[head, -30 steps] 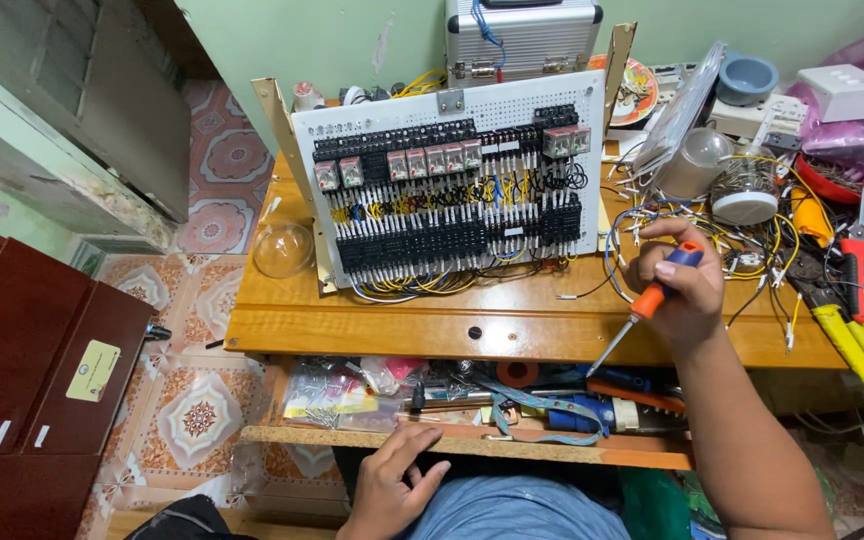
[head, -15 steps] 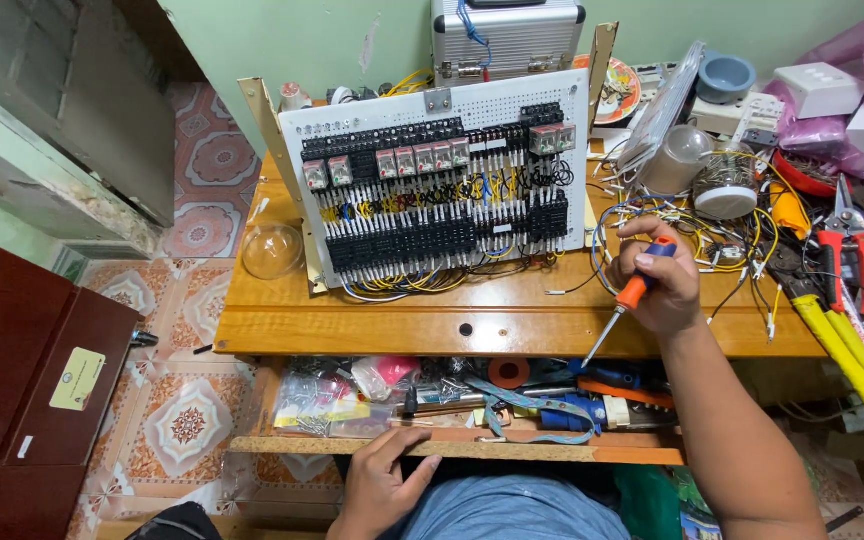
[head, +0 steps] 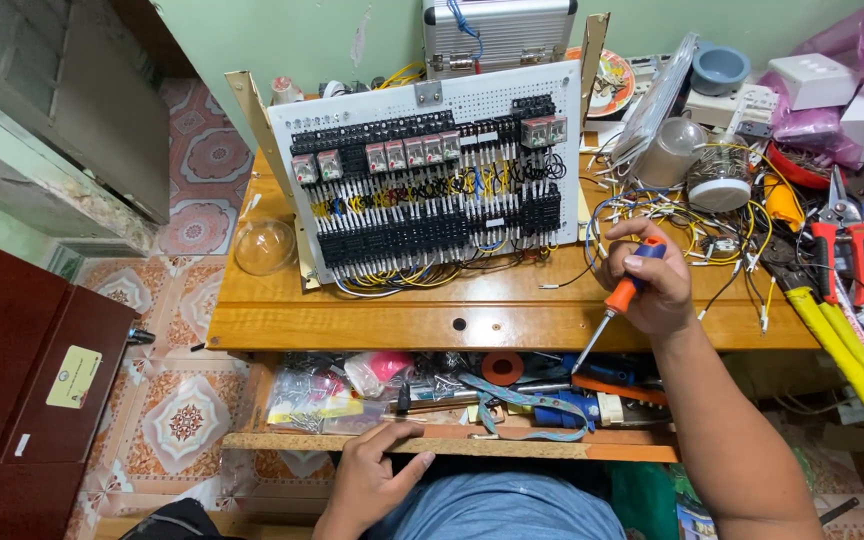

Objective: Wiring an electrical control panel by inserting wires into terminals and tightening them with a screwdriver.

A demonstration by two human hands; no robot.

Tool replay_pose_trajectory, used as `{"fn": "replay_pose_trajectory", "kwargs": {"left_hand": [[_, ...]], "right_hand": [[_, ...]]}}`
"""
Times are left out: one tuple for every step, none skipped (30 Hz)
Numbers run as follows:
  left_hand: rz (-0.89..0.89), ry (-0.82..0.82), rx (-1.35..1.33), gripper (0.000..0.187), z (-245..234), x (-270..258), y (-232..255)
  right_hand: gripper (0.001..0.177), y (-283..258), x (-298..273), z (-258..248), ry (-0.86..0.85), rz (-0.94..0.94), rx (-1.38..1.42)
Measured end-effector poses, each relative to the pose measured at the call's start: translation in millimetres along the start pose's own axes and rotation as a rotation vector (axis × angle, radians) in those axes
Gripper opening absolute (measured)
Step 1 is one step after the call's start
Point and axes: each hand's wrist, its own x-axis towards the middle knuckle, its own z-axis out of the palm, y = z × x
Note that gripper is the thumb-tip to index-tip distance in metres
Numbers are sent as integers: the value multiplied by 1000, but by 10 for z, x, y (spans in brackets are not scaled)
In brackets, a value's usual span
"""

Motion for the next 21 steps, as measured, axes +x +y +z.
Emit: {"fn": "replay_pose_trajectory", "kwargs": {"left_hand": [[-21, -2, -6, 31, -5, -3, 5], [-42, -4, -12, 28, -9, -8, 10], [-42, -5, -10, 28, -9, -5, 8], [-40, 5, -4, 27, -8, -4, 7], [-39, 14, 1, 27, -2, -11, 9], [-41, 11, 1, 27, -1, -18, 7], [-41, 17, 10, 26, -1, -17, 1], [-42, 23, 18, 25, 4, -13, -3], [-37, 15, 19, 25, 10, -14, -10], [-15, 31, 26, 23, 19, -12, -14], [9, 47, 34, 22, 21, -7, -19], [14, 38, 36, 22, 33, -28, -28], [-24, 49, 36, 22, 43, -32, -39], [-62, 60, 36, 22, 55, -33, -52], [-59, 48, 36, 22, 58, -33, -61], [-27, 63, 38, 22, 67, -29, -73], [7, 74, 40, 23, 70, -20, -83], [12, 57, 40, 23, 65, -15, -46], [-14, 64, 43, 22, 61, -13, -13], [-39, 71, 47, 21, 55, -9, 20], [-37, 54, 46, 21, 67, -4, 14]], "right_hand": [[39, -18, -1, 24, 15, 3, 2], [42, -37, -3, 49, 30, 6, 5], [42, -87, 11, 78, 31, 6, 6], [44, -139, 22, 106, 67, -18, -11], [47, -195, 23, 132, 105, -40, -29], [47, -291, 34, 135, 108, -39, -29], [36, -391, 31, 131, 179, -75, -82], [26, -493, 28, 123, 250, -110, -136], [26, -629, 26, 91, 258, -114, -138], [21, -767, 24, 57, 363, -144, -161], [22, -903, 21, 24, 469, -175, -183], [22, -1013, -13, -33, 478, -180, -183], [28, -1130, -34, -87, 475, -234, -291], [36, -1244, -54, -143, 472, -287, -398], [36, -1328, -98, -145, 484, -289, -402], [28, -1410, -141, -153, 451, -275, -481], [21, -1494, -200, -162, 422, -261, -559], [21, -1542, -219, -190, 439, -262, -563], [13, -1584, -248, -223, 432, -149, -668], [7, -1626, -276, -255, 424, -32, -769], [7, -1619, -267, -242, 441, -28, -771]]}}
